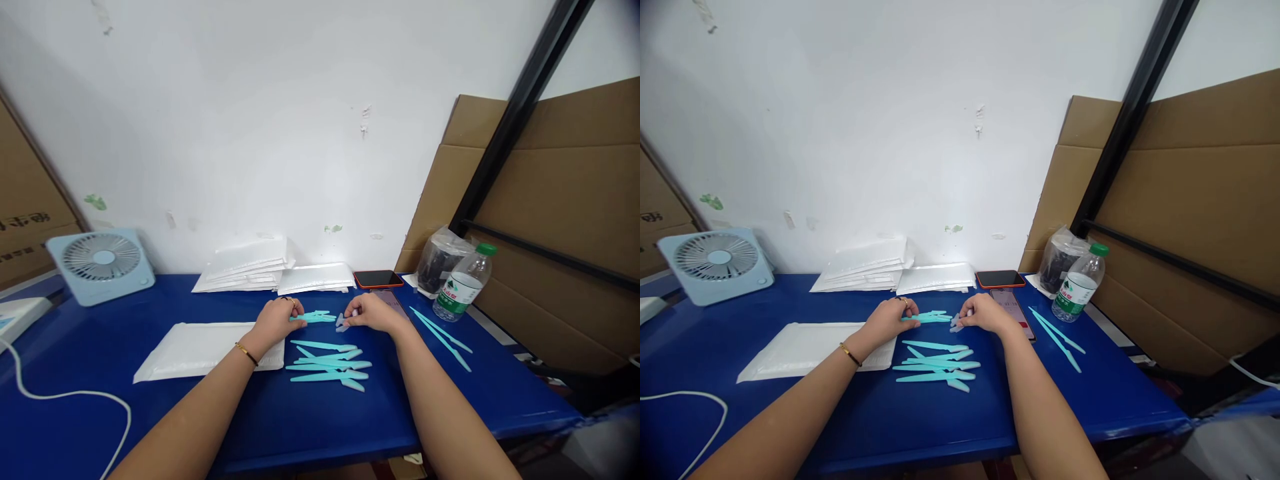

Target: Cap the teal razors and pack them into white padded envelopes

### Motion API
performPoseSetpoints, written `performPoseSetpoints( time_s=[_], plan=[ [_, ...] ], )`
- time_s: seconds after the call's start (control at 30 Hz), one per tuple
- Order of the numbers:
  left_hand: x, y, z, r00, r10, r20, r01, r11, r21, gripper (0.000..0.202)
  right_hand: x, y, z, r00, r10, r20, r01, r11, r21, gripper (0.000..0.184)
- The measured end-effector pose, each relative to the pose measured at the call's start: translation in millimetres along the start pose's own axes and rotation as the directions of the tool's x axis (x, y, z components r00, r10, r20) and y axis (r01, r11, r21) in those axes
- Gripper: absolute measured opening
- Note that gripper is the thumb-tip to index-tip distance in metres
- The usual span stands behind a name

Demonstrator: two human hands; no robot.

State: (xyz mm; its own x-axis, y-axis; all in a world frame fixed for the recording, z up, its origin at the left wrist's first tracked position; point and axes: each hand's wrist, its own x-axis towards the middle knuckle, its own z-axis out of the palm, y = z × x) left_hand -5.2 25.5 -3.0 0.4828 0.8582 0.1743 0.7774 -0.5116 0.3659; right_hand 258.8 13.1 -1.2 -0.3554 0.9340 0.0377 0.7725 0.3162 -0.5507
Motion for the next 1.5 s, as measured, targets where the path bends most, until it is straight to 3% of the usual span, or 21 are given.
performPoseSetpoints(
  time_s=[0.07, 0.17, 0.33, 0.43, 0.53, 0.6, 0.67, 0.73, 0.83, 0.93, 1.1, 1.2, 1.37, 1.43, 1.5],
  plan=[
    [-2, 3, 1.4, 0.996, 0.08, 0.044, -0.079, 0.997, -0.02, 0.027, -2, 0, -3, 1.0, 0.0, 0.009, 0.0, 1.0, -0.01, 0.025],
    [-5, 12, 6.9, 0.966, 0.213, 0.148, -0.208, 0.977, -0.049, 0.023, -6, -6, -6, 0.992, -0.051, 0.115, 0.05, 0.999, 0.015, 0.027],
    [-6, 19, 14.9, 0.967, 0.168, 0.192, -0.165, 0.986, -0.034, 0.017, -9, -12, -4, 0.952, -0.113, 0.284, 0.114, 0.993, 0.013, 0.03],
    [-2, 13, 11.1, 0.981, 0.135, 0.141, -0.137, 0.991, 0.008, 0.015, -7, -10, -3, 0.958, -0.131, 0.253, 0.133, 0.991, 0.008, 0.024],
    [0, 4, 2.2, 0.998, 0.046, 0.051, -0.049, 0.997, 0.052, 0.014, -6, -6, -6, 0.988, -0.072, 0.133, 0.075, 0.997, -0.018, 0.019],
    [0, 0, -2.5, 1.0, -0.01, -0.003, 0.01, 0.999, 0.038, 0.018, -6, -5, -9, 0.999, -0.028, 0.042, 0.029, 0.999, -0.022, 0.019],
    [-2, -1, -4.2, 1.0, -0.01, -0.009, 0.01, 1.0, -0.014, 0.024, -8, -6, -12, 0.999, -0.022, 0.027, 0.022, 1.0, -0.014, 0.021],
    [-3, 2, -3.3, 0.998, 0.046, 0.041, -0.043, 0.996, -0.074, 0.027, -10, -7, -13, 0.991, -0.043, 0.13, 0.044, 0.999, -0.003, 0.026],
    [-7, 11, -0.5, 0.984, 0.13, 0.121, -0.113, 0.984, -0.14, 0.029, -12, -7, -9, 0.939, -0.078, 0.334, 0.082, 0.997, 0.004, 0.032],
    [-11, 21, 1.7, 0.967, 0.179, 0.179, -0.146, 0.972, -0.184, 0.033, -12, -7, -3, 0.91, -0.075, 0.407, 0.1, 0.994, -0.039, 0.029],
    [-14, 28, 5.9, 0.944, 0.239, 0.229, -0.207, 0.966, -0.156, 0.03, -11, -14, 0, 0.934, -0.137, 0.331, 0.156, 0.987, -0.03, 0.017],
    [-10, 23, 4.6, 0.964, 0.217, 0.156, -0.21, 0.976, -0.057, 0.023, -12, -16, -4, 0.958, -0.166, 0.235, 0.18, 0.983, -0.038, 0.014],
    [-5, 13, -7.2, 0.996, 0.089, -0.003, -0.088, 0.993, 0.084, 0.024, -12, -12, -12, 0.999, -0.025, 0.03, 0.026, 0.999, -0.032, 0.018],
    [-8, 16, -9.9, 0.994, 0.108, 0.014, -0.108, 0.993, 0.046, 0.031, -13, -11, -16, 0.999, -0.017, 0.039, 0.018, 1.0, -0.017, 0.023],
    [-12, 23, -9.0, 0.978, 0.185, 0.099, -0.184, 0.983, -0.015, 0.035, -15, -11, -18, 0.994, -0.024, 0.103, 0.025, 1.0, -0.003, 0.027]
  ],
)
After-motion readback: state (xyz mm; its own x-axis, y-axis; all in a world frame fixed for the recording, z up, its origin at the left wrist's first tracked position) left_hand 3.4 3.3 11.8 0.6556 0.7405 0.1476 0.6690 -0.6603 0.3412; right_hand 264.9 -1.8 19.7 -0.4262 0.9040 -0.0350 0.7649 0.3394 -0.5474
